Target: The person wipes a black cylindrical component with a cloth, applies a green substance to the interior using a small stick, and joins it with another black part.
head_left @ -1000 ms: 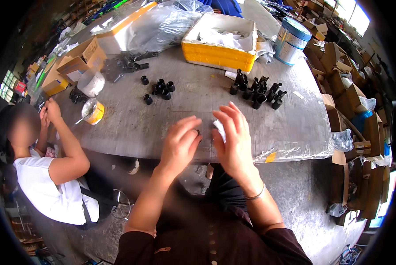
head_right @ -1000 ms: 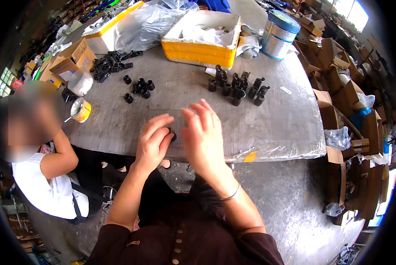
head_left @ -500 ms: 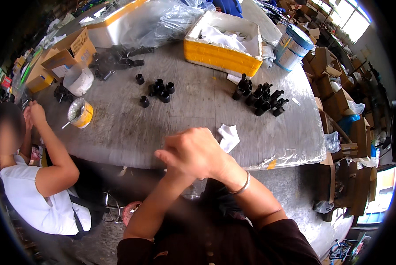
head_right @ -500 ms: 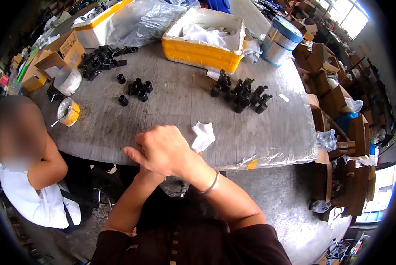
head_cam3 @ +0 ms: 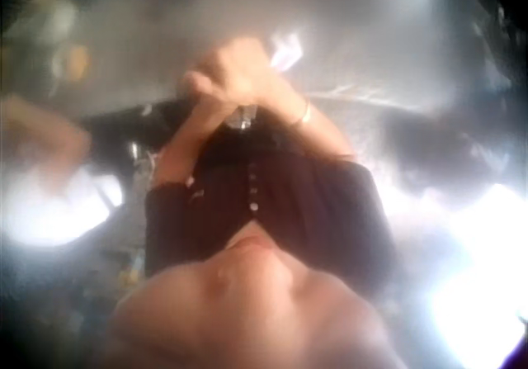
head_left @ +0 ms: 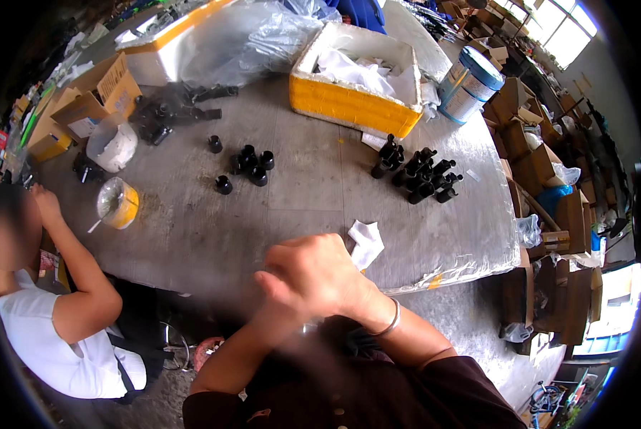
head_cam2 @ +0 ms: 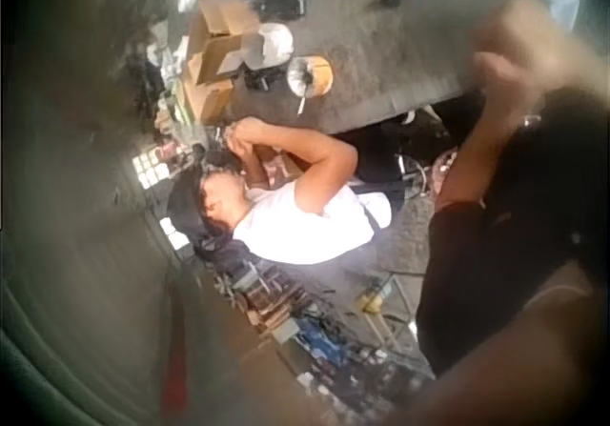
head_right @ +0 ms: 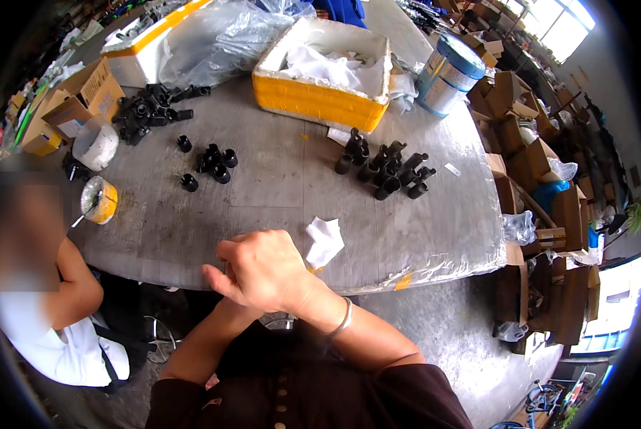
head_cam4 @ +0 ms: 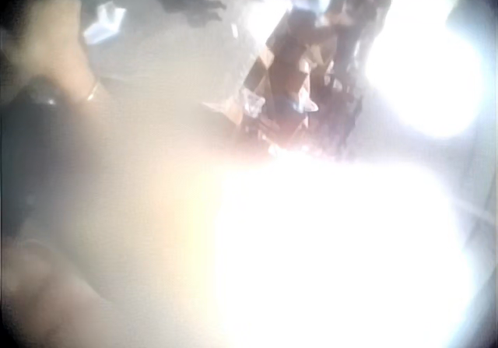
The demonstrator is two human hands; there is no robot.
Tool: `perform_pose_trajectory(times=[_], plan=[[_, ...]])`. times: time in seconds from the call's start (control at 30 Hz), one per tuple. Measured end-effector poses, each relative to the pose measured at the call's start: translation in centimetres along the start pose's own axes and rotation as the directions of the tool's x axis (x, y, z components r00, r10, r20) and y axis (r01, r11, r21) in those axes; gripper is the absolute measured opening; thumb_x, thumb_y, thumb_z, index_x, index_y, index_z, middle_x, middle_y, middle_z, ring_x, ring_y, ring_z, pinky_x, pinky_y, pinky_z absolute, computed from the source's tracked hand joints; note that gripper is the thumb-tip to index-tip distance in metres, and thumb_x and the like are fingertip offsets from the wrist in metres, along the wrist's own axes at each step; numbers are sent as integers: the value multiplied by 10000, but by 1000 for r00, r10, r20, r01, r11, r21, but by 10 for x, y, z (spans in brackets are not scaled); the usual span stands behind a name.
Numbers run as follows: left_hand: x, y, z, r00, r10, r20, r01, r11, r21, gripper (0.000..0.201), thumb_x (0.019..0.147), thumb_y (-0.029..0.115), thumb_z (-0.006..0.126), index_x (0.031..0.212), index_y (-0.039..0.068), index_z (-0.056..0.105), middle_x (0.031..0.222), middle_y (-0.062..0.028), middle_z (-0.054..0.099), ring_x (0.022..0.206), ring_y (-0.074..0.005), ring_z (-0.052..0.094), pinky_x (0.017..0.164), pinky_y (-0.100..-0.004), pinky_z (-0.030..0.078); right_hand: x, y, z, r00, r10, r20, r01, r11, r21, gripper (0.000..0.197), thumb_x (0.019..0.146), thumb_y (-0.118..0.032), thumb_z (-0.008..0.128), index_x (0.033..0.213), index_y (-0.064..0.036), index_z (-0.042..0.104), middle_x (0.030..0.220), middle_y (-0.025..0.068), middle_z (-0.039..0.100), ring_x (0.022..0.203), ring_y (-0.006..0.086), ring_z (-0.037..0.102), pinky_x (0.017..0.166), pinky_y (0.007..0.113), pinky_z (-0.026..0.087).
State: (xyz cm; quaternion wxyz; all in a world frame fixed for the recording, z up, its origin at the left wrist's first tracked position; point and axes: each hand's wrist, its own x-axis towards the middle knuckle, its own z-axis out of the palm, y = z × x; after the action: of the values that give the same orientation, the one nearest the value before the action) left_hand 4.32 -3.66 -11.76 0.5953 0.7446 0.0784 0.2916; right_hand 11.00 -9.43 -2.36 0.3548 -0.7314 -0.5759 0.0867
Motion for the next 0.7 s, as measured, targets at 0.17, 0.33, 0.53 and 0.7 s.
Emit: perform_pose_trajectory(times=[0.17,0.33,0.53,0.7], plan=[[2,1,4,1000,-2,29,3,1000,-20,170,838,60,648,991,-2,609,1025,-164,639,923,-327,652,790,-395,530,-5,6,-11,993,31,115,-36,998,46,338,845,-371,645,873,-34,644,775,130,647,750,341,636,648,401,511],[9,37,-26,892,374,253,-450,773,446,117,828,39,650,907,-29,599,1028,-165,646,924,-345,661,758,-386,547,-59,22,-45,923,-179,-342,191,982,1,354,847,-308,671,1035,-9,647,1039,152,637,1040,357,593,890,443,477],[63,92,-6,890,378,254,-448,827,339,96,871,-33,538,928,-68,605,1086,-181,656,1028,-302,643,845,-341,504,-170,93,-95,688,86,-720,-276,950,-149,164,770,-40,699,917,3,641,944,150,642,912,317,618,797,391,497],[150,110,63,812,435,390,-550,794,259,84,865,7,602,899,-69,611,998,-125,588,867,-220,596,759,-297,469,-186,128,-95,595,141,-791,-428,889,-164,143,758,-53,717,859,-10,626,865,131,630,819,319,606,720,382,495]])
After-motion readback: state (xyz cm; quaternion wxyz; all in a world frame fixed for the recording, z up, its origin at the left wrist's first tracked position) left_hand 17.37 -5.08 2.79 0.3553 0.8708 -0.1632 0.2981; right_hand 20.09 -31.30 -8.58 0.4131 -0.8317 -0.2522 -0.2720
